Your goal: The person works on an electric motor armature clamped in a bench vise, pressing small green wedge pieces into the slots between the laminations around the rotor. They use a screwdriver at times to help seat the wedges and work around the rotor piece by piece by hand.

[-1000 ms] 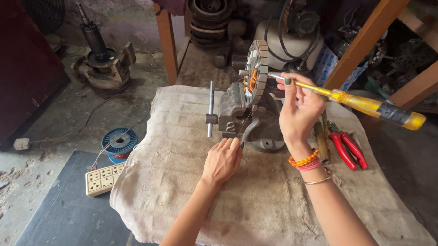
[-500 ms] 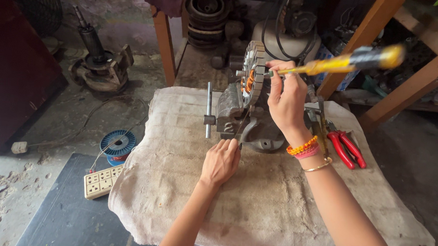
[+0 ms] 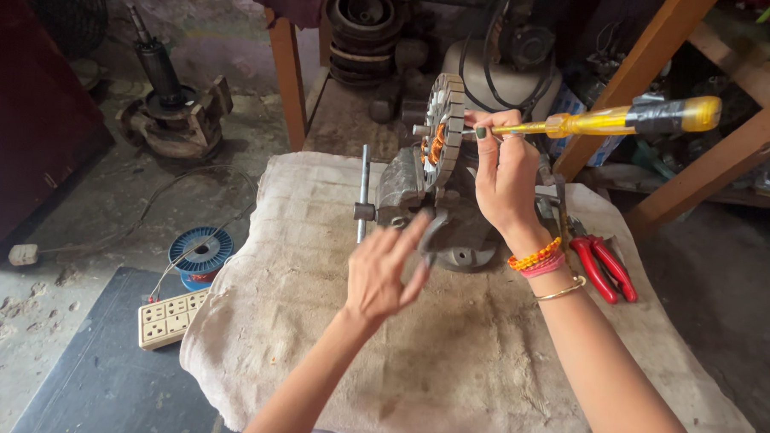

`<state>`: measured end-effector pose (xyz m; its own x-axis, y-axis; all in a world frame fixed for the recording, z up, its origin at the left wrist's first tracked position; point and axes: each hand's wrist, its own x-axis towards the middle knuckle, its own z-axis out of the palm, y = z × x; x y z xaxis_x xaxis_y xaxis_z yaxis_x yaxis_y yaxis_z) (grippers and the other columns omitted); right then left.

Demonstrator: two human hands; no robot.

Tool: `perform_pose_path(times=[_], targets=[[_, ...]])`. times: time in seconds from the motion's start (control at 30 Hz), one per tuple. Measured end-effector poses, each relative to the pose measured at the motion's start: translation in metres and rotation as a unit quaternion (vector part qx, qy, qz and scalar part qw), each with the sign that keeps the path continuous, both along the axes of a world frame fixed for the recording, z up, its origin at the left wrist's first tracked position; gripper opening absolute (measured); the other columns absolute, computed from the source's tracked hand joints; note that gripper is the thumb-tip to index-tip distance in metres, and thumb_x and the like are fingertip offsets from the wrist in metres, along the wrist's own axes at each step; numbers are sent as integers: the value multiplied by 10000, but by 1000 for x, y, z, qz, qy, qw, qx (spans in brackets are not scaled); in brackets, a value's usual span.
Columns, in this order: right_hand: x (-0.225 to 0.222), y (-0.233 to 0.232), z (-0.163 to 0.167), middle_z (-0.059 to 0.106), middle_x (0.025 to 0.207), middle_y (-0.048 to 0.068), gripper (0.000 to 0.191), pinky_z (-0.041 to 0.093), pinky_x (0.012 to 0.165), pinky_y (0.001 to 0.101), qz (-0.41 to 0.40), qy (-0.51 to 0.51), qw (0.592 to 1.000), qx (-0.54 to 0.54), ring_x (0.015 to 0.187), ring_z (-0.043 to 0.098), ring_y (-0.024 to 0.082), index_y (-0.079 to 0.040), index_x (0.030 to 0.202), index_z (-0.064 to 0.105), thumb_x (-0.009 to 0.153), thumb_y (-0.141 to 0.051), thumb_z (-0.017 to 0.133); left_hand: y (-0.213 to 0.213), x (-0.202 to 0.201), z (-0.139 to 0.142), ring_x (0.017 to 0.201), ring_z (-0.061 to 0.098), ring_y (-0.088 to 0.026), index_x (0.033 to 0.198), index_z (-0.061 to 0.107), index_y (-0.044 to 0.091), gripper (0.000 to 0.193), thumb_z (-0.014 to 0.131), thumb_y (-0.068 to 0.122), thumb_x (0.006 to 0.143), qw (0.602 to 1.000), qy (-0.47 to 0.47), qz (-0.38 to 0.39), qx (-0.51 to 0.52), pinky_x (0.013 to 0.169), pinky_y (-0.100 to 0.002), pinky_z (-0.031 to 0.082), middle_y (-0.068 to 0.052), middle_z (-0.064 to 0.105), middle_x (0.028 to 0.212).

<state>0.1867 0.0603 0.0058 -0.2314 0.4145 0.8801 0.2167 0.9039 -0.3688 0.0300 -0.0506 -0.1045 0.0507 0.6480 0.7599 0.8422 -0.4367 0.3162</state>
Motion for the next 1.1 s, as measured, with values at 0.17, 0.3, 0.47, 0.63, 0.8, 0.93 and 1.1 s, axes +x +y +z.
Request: perform_pose_path(times=[0.17, 0.3, 0.47, 0.63, 0.8, 0.93, 1.1], targets=[[-5, -5, -1, 722, 1188, 198, 97, 585, 976, 356, -6, 18, 1000, 2, 1128, 738, 273, 24, 1109, 504, 1138, -65, 477, 55, 10, 77, 1068, 617, -271, 1259, 608, 38, 269, 599, 187, 1035, 961, -238, -17, 137, 965, -400, 492, -115, 672, 1137], [-6, -7, -3, 718, 1190, 198, 90, 577, 982, 355, -4, 25, 1000, -7, 1137, 735, 276, 22, 1112, 493, 1134, -61, 470, 82, 26, 98, 913, 645, -163, 1157, 652, 17, 222, 642, 170, 996, 901, -411, -120, 71, 813, -315, 526, -93, 691, 1021], [-5, -3, -6, 715, 1177, 212, 97, 565, 941, 362, -24, 9, 1000, 7, 1091, 733, 295, 14, 1130, 474, 1139, -80, 450, 88, 28, 83, 812, 649, -73, 1014, 679, 3, 130, 701, 126, 976, 857, -495, -137, 51, 750, -236, 545, -19, 707, 870], [-5, 3, -7, 698, 1150, 226, 143, 549, 909, 374, -30, -15, 999, 10, 1035, 713, 317, 19, 1141, 455, 1152, -120, 423, 95, 27, 80, 756, 658, -77, 947, 685, -11, 127, 710, 113, 953, 875, -465, -104, 87, 736, -244, 564, -28, 701, 817], [-7, 8, -7, 716, 1105, 191, 204, 542, 862, 349, -44, 0, 998, -43, 990, 728, 263, 6, 1111, 471, 1155, -182, 406, 90, 27, 85, 741, 661, -83, 932, 705, 2, 111, 704, 113, 943, 882, -457, -83, 75, 720, -252, 568, -27, 708, 792], [-2, 11, -8, 711, 1122, 157, 203, 547, 910, 324, 14, 32, 997, -69, 1031, 703, 207, -5, 1106, 519, 1164, -179, 429, 85, 26, 91, 772, 662, -96, 1004, 682, 22, 96, 703, 97, 947, 884, -458, -84, 40, 672, -257, 547, -30, 725, 848], [17, 19, -6, 687, 1091, 102, 165, 565, 960, 300, 36, 125, 989, -66, 1026, 679, 153, -24, 1146, 611, 1169, -152, 510, 80, 23, 95, 1008, 635, -209, 1222, 638, 88, 281, 648, 174, 955, 931, -359, -26, 67, 865, -364, 528, -99, 665, 1171]])
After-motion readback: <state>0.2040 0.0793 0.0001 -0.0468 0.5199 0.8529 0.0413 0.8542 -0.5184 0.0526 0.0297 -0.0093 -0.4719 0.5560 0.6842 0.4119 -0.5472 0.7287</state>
